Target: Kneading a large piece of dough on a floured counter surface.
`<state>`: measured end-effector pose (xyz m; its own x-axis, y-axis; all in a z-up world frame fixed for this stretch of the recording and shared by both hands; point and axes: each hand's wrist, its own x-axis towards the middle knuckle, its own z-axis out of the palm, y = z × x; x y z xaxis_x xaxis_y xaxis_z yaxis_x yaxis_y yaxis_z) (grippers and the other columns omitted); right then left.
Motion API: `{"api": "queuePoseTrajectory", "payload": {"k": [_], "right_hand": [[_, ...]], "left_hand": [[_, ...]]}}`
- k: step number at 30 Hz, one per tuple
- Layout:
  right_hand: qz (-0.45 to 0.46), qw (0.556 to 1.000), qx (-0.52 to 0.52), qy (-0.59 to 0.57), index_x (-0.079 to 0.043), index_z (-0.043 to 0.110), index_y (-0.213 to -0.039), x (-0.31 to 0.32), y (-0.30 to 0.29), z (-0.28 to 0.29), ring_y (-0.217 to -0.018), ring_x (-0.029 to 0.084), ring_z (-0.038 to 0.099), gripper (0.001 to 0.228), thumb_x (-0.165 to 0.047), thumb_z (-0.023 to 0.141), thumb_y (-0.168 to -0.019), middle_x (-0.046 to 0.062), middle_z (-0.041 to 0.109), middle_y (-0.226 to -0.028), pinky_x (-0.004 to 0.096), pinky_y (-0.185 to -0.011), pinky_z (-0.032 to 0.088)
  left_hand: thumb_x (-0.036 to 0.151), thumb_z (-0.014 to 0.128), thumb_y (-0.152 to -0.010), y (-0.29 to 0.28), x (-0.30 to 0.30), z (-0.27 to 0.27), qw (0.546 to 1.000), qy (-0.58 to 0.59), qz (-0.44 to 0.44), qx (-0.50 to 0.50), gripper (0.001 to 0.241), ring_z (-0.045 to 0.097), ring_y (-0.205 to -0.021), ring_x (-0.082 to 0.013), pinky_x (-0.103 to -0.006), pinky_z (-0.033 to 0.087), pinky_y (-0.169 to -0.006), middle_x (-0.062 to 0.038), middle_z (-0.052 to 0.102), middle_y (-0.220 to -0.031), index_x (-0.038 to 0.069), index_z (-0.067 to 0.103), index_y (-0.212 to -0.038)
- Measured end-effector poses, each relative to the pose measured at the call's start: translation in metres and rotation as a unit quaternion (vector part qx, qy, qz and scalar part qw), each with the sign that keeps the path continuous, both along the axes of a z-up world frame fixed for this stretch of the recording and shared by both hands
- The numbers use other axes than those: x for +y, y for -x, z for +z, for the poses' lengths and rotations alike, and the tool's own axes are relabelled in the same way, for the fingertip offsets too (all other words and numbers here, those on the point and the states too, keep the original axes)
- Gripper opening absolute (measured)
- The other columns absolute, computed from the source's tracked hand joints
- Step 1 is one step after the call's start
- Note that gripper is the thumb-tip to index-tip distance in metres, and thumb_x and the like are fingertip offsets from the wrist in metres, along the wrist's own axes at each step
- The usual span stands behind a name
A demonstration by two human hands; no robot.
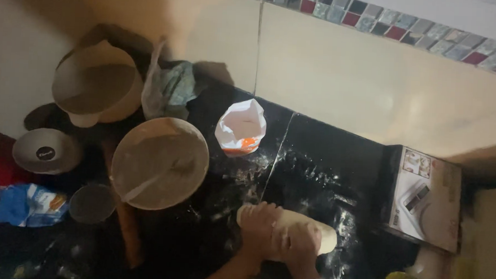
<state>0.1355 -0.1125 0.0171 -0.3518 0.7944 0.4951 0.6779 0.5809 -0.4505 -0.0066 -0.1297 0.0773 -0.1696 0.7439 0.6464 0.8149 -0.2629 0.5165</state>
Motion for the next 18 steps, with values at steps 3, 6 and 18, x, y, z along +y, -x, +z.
{"api": "queuePoseTrajectory", "payload": {"k": [3,6,18], "right_hand": [[-0.032,0.999,-0.032,0.014,-0.01,0.054,-0.064,0.03,0.011,0.0,-0.062,0.029,0.044,0.022,-0.017,0.064,-0.082,0.009,0.052,-0.069,0.046,-0.069,0.038],[-0.058,0.994,-0.091,0.025,-0.012,0.055,-0.069,0.067,0.027,0.007,-0.071,0.03,0.048,0.014,-0.02,0.061,-0.079,0.009,0.052,-0.074,0.045,-0.073,0.04],[-0.149,0.98,-0.131,-0.028,-0.017,0.06,-0.084,0.186,0.049,-0.009,-0.077,0.028,0.06,0.017,-0.026,0.051,-0.095,0.004,0.055,-0.08,0.044,-0.064,0.048]], "left_hand": [[0.033,0.061,-0.086,0.008,0.023,-0.027,0.999,0.031,0.008,0.012,0.04,0.061,-0.093,-0.0322,-0.0489,0.043,-0.085,-0.015,0.069,-0.108,0.001,0.07,-0.11],[0.027,0.055,-0.086,0.018,0.054,-0.026,0.999,0.032,0.026,-0.008,0.034,0.063,-0.094,-0.0348,-0.0482,0.046,-0.09,-0.014,0.071,-0.099,0.001,0.07,-0.102],[0.019,0.059,-0.082,0.035,0.169,-0.052,0.991,-0.017,0.106,0.084,0.011,0.058,-0.07,-0.0281,-0.0432,0.044,-0.064,-0.004,0.049,-0.07,0.015,0.054,-0.073]]}}
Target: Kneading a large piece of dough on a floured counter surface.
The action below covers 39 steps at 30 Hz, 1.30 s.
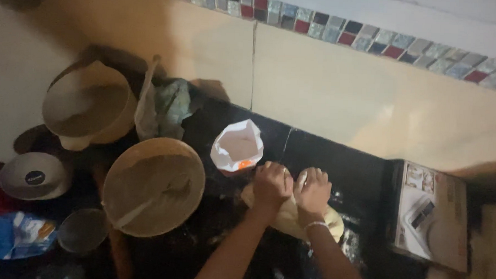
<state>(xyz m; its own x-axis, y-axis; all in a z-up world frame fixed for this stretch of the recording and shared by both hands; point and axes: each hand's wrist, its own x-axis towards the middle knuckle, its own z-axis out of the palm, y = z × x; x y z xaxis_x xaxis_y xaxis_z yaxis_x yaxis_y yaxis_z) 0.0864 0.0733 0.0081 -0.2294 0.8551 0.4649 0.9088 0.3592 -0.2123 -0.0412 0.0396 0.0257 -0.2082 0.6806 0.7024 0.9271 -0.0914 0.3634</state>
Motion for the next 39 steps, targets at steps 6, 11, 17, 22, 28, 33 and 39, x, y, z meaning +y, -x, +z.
{"api": "queuePoseTrajectory", "payload": {"k": [6,11,17,22,28,33,39], "right_hand": [[0.024,0.999,-0.018,0.018,-0.017,0.067,-0.083,-0.052,-0.006,0.005,-0.079,0.029,0.066,0.033,-0.031,0.044,-0.102,0.005,0.063,-0.078,0.042,-0.07,0.049],[0.106,0.993,-0.036,0.02,-0.019,0.068,-0.1,-0.123,-0.029,0.012,-0.087,0.026,0.065,0.025,-0.03,0.046,-0.097,0.002,0.064,-0.087,0.04,-0.078,0.048],[0.155,0.987,-0.03,0.01,-0.006,0.061,-0.12,-0.228,-0.065,-0.007,-0.11,0.034,0.055,0.042,-0.024,0.063,-0.083,0.014,0.061,-0.113,0.053,-0.099,0.043],[0.144,0.984,0.067,0.079,-0.007,0.069,-0.09,-0.274,-0.077,0.065,-0.076,0.025,0.058,0.015,-0.019,0.059,-0.089,0.01,0.069,-0.088,0.041,-0.071,0.048],[0.112,0.991,0.042,0.061,-0.008,0.069,-0.101,-0.277,-0.096,-0.001,-0.09,0.031,0.062,0.021,-0.017,0.061,-0.084,0.012,0.069,-0.108,0.045,-0.082,0.048],[0.046,0.997,0.0,0.069,-0.006,0.064,-0.082,-0.238,-0.085,-0.032,-0.08,0.029,0.055,0.016,-0.021,0.06,-0.085,0.01,0.059,-0.084,0.046,-0.08,0.044],[0.079,0.996,0.044,-0.016,-0.012,0.061,-0.087,-0.177,-0.058,-0.004,-0.084,0.03,0.054,0.006,-0.017,0.058,-0.087,0.009,0.062,-0.089,0.045,-0.079,0.041]], "left_hand": [[0.019,0.057,-0.091,-0.008,-0.051,0.027,0.998,-0.028,-0.053,-0.012,0.025,0.053,-0.058,-0.0264,-0.0407,0.044,-0.059,-0.002,0.047,-0.062,0.015,0.053,-0.068],[0.025,0.048,-0.098,-0.017,-0.122,0.037,0.993,-0.009,-0.091,0.078,0.025,0.06,-0.069,-0.0286,-0.0427,0.046,-0.068,-0.007,0.055,-0.073,0.015,0.058,-0.078],[0.031,0.06,-0.085,-0.042,-0.224,0.009,0.991,0.087,-0.085,0.058,0.023,0.056,-0.079,-0.0331,-0.0485,0.044,-0.075,-0.014,0.062,-0.088,0.009,0.065,-0.087],[0.024,0.063,-0.085,-0.056,-0.262,0.043,0.979,0.106,-0.174,0.029,0.016,0.057,-0.079,-0.03,-0.0464,0.042,-0.072,-0.01,0.066,-0.089,0.009,0.067,-0.08],[0.031,0.062,-0.086,-0.08,-0.268,0.002,0.975,0.159,-0.136,0.081,0.021,0.051,-0.076,-0.0283,-0.0475,0.037,-0.066,-0.009,0.06,-0.081,0.012,0.066,-0.078],[0.032,0.059,-0.088,-0.069,-0.226,-0.005,0.954,0.245,-0.144,0.098,0.024,0.051,-0.076,-0.0336,-0.0525,0.033,-0.062,-0.013,0.065,-0.087,0.013,0.071,-0.079],[0.029,0.063,-0.09,-0.052,-0.167,0.008,0.986,0.129,-0.076,0.076,0.022,0.046,-0.077,-0.0282,-0.0457,0.036,-0.07,-0.012,0.052,-0.084,0.009,0.06,-0.084]]}}
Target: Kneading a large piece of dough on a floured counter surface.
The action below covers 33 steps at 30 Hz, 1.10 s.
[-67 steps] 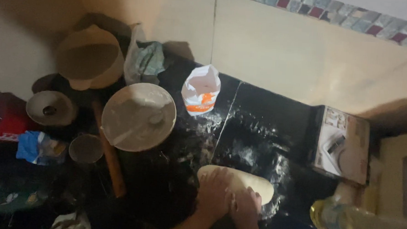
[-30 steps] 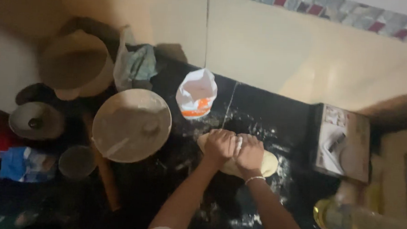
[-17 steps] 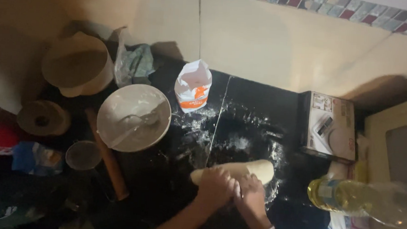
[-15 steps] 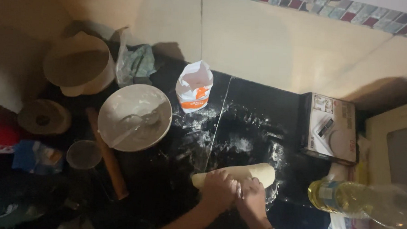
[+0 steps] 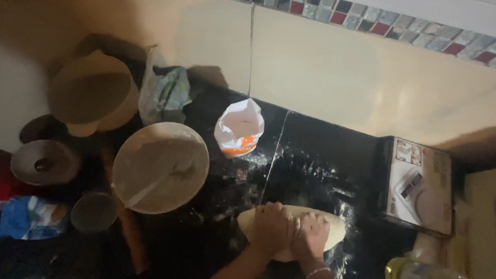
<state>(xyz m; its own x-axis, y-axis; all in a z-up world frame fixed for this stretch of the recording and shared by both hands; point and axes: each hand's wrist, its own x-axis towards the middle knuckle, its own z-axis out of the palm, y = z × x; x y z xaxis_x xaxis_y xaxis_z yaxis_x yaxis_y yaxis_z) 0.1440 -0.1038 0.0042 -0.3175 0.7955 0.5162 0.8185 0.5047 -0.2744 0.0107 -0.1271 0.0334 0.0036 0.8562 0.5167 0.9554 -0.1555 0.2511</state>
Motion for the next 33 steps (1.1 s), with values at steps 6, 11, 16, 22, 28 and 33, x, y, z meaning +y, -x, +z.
{"api": "queuePoseTrajectory", "payload": {"k": [6,11,16,22,28,33], "right_hand": [[-0.012,0.999,-0.049,0.017,-0.007,0.062,-0.094,0.046,0.005,-0.005,-0.081,0.026,0.052,0.016,-0.022,0.06,-0.095,0.011,0.061,-0.091,0.042,-0.076,0.041],[-0.028,0.996,-0.039,0.077,-0.015,0.058,-0.111,0.086,0.015,-0.004,-0.092,0.018,0.048,0.027,-0.031,0.056,-0.091,0.002,0.056,-0.105,0.034,-0.086,0.038],[-0.057,0.996,-0.07,-0.004,-0.018,0.065,-0.11,0.108,0.031,0.023,-0.097,0.027,0.062,0.02,-0.027,0.051,-0.098,0.003,0.063,-0.104,0.043,-0.078,0.047],[-0.063,0.99,-0.126,0.026,-0.023,0.065,-0.088,0.105,0.019,-0.006,-0.08,0.025,0.069,0.03,-0.037,0.043,-0.101,0.0,0.066,-0.079,0.042,-0.068,0.05],[0.027,0.987,-0.148,0.061,-0.016,0.063,-0.112,0.048,-0.016,-0.046,-0.099,0.031,0.063,0.042,-0.045,0.044,-0.088,0.009,0.065,-0.103,0.045,-0.08,0.047],[0.121,0.99,-0.043,0.049,-0.006,0.06,-0.107,-0.068,-0.029,0.039,-0.101,0.031,0.054,0.024,-0.022,0.061,-0.089,0.014,0.058,-0.108,0.048,-0.093,0.042]], "left_hand": [[0.033,0.061,-0.09,0.009,0.043,0.008,0.999,0.036,0.008,-0.027,0.025,0.051,-0.085,-0.0308,-0.0475,0.039,-0.08,-0.012,0.053,-0.091,0.009,0.057,-0.093],[0.043,0.063,-0.087,0.017,0.086,-0.008,0.995,0.032,0.009,-0.096,0.038,0.054,-0.094,-0.0324,-0.0462,0.039,-0.086,-0.012,0.059,-0.103,0.009,0.061,-0.105],[0.023,0.052,-0.086,0.024,0.121,-0.008,0.993,-0.076,0.028,-0.083,0.021,0.06,-0.08,-0.032,-0.0455,0.045,-0.069,-0.008,0.057,-0.088,0.009,0.062,-0.098],[0.024,0.062,-0.09,0.018,0.112,-0.021,0.981,-0.184,0.031,-0.056,0.012,0.06,-0.065,-0.0274,-0.0443,0.046,-0.06,-0.004,0.055,-0.074,0.013,0.066,-0.086],[0.029,0.049,-0.096,0.023,0.032,-0.013,0.997,-0.017,-0.078,-0.019,0.023,0.064,-0.086,-0.0329,-0.0464,0.047,-0.073,-0.009,0.059,-0.086,0.011,0.06,-0.087],[0.03,0.05,-0.088,-0.004,-0.07,0.013,0.991,-0.104,-0.078,0.018,0.027,0.037,-0.054,-0.0171,-0.0384,0.031,-0.054,-0.003,0.049,-0.06,0.015,0.054,-0.066]]}}
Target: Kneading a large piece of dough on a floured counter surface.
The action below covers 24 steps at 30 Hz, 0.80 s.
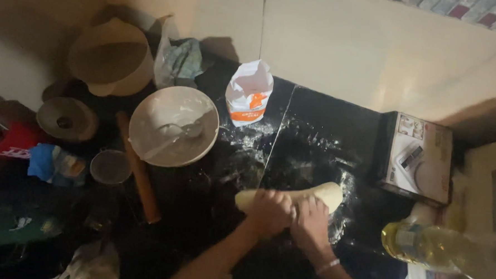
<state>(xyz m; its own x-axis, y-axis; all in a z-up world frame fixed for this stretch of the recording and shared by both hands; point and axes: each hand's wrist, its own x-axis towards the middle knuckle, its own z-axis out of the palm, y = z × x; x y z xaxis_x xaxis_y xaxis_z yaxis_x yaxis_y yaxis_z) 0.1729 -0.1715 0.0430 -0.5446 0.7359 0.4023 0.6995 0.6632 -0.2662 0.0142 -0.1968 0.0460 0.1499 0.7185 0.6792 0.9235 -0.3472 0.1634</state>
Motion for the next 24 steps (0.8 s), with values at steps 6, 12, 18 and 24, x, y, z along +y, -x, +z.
{"api": "queuePoseTrajectory", "payload": {"k": [6,12,18,24], "right_hand": [[-0.083,0.972,-0.116,0.187,-0.012,0.069,-0.1,-0.061,-0.034,-0.017,-0.089,0.023,0.06,0.02,-0.018,0.051,-0.094,0.009,0.068,-0.109,0.04,-0.08,0.046],[-0.098,0.958,-0.074,0.26,-0.02,0.076,-0.098,-0.049,-0.035,-0.039,-0.129,0.035,0.051,0.02,-0.019,0.065,-0.081,0.01,0.061,-0.136,0.05,-0.098,0.04],[-0.173,0.935,-0.192,0.244,-0.02,0.073,-0.07,0.018,-0.007,-0.065,-0.091,0.03,0.054,0.018,-0.038,0.067,-0.07,0.004,0.065,-0.089,0.047,-0.085,0.039],[-0.152,0.979,-0.038,0.134,-0.02,0.071,-0.077,0.078,0.01,-0.083,-0.089,0.032,0.055,0.013,-0.028,0.061,-0.077,0.006,0.064,-0.092,0.048,-0.087,0.04]], "left_hand": [[0.022,0.058,-0.087,-0.033,-0.084,-0.021,0.972,0.216,-0.061,-0.071,0.02,0.05,-0.075,-0.0311,-0.0497,0.034,-0.066,-0.011,0.059,-0.088,0.007,0.06,-0.099],[0.025,0.067,-0.086,-0.041,-0.071,-0.015,0.987,0.13,-0.009,-0.093,0.016,0.055,-0.076,-0.0316,-0.0471,0.036,-0.069,-0.009,0.064,-0.086,0.012,0.069,-0.094],[0.032,0.063,-0.086,-0.024,-0.005,-0.025,0.988,0.134,0.063,0.039,0.026,0.05,-0.067,-0.0338,-0.0506,0.033,-0.058,-0.014,0.061,-0.075,0.012,0.065,-0.069],[0.031,0.064,-0.081,0.003,0.067,-0.017,0.993,0.097,0.064,-0.03,0.02,0.045,-0.078,-0.0282,-0.0451,0.036,-0.073,-0.01,0.052,-0.089,0.012,0.059,-0.086]]}}
